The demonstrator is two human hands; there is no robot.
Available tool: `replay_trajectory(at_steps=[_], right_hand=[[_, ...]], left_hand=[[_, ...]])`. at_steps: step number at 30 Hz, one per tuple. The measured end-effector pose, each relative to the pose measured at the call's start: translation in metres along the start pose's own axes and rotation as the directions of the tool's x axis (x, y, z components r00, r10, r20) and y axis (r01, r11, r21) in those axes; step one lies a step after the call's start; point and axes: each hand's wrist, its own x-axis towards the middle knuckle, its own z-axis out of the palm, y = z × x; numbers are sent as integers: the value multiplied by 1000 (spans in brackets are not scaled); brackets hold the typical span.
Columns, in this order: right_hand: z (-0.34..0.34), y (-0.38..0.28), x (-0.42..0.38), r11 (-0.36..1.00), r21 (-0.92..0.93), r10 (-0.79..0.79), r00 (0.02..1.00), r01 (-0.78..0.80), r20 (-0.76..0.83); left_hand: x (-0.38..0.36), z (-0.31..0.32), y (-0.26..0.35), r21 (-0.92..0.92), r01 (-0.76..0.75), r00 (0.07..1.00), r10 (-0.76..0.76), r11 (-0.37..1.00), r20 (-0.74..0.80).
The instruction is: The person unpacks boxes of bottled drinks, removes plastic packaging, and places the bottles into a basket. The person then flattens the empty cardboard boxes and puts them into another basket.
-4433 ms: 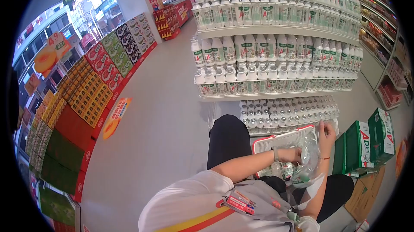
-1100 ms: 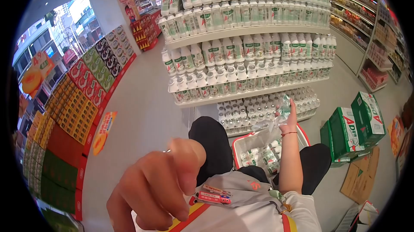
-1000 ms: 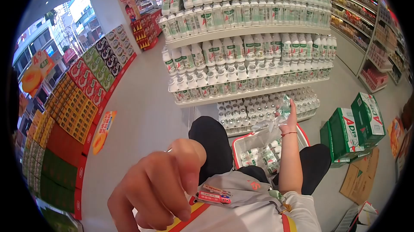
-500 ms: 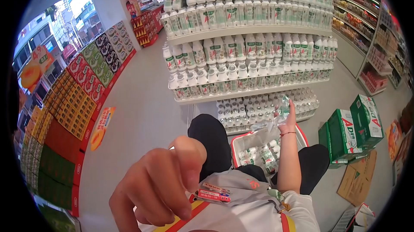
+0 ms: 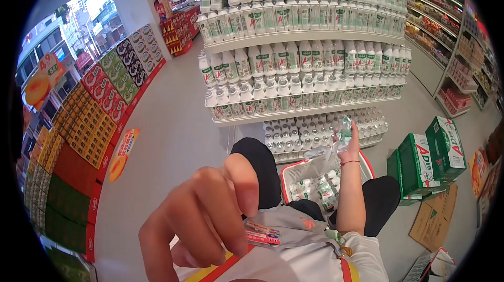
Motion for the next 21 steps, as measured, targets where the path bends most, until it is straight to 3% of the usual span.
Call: replay_trajectory(at_steps=[2, 5, 8, 14, 17, 19, 21], right_hand=[[0, 0, 0, 1000, 2, 5, 1000, -5, 8], [-2, 1, 1, 999, -29, -17, 1000, 17, -2], [-7, 2, 5, 1000, -9, -13, 1000, 13, -2], [-6, 3, 4, 1000, -17, -10, 1000, 10, 0], [-4, 3, 4, 1000, -24, -5, 1000, 5, -3], [-14, 2, 11, 999, -31, 10, 1000, -10, 23], [-20, 2, 15, 999, -36, 28, 998, -26, 49]], left_hand=[[0, 1, -1, -37, -50, 998, 49, 998, -41], [2, -5, 10, -5, 54, 998, -54, 999, 35], [0, -6, 11, -44, 46, 997, -43, 998, 70], [-1, 0, 9, -26, -13, 999, 12, 1000, -36], [-2, -2, 4, -46, 3, 1000, -4, 999, -18], [3, -6, -1, -51, 94, 991, -89, 994, 103], [1, -5, -13, 21, 115, 988, -117, 993, 105]])
